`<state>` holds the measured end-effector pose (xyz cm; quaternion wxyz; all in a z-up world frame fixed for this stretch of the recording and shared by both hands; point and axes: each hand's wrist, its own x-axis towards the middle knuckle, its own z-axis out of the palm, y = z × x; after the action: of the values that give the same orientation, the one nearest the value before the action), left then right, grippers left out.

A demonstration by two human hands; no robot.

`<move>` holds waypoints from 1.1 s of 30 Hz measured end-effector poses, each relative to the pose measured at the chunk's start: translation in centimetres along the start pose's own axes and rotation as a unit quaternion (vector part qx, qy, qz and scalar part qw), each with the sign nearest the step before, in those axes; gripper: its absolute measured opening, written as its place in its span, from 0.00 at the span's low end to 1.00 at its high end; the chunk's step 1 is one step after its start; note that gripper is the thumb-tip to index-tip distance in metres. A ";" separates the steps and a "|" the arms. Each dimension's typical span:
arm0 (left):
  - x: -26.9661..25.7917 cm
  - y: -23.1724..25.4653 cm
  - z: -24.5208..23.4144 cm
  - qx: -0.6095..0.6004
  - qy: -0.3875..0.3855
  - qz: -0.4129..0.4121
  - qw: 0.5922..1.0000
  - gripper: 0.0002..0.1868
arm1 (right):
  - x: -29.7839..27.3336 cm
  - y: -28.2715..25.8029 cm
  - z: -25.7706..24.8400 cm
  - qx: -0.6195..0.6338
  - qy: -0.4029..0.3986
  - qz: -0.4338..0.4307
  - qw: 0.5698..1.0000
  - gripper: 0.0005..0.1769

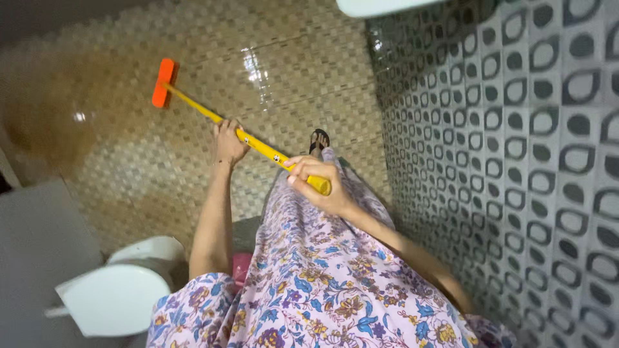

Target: The person mops a tiled bathroom floor using a long-handled squeegee mop. They repeatedly push water across the floor toward a drain, occasionally refilling a pink bucket with water from a red cup and rinsing the mop head in the bucket.

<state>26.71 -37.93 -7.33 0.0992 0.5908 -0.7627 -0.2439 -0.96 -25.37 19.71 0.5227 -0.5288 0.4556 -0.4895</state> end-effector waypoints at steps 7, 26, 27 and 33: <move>-10.1 1.4 0.4 0.041 0.091 -0.179 0.979 0.19 | 4.7 2.1 -2.7 0.079 -0.205 0.047 0.975 0.08; 11.9 17.8 -5.4 -0.123 0.135 0.075 0.980 0.12 | 13.4 -13.5 -10.1 0.005 0.194 -0.019 0.981 0.12; 13.5 18.9 -6.1 -0.146 0.109 0.088 0.979 0.14 | 13.6 -14.3 -8.9 -0.027 0.239 -0.053 0.969 0.11; 19.7 23.9 -6.9 -0.220 0.021 0.182 0.958 0.21 | 13.1 -16.4 -2.6 -0.140 0.420 -0.096 0.892 0.21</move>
<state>3.81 -53.99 7.62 0.2851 0.4103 -0.7826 -0.3713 -2.66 -38.06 36.57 0.1542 -0.3827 0.6435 -0.6447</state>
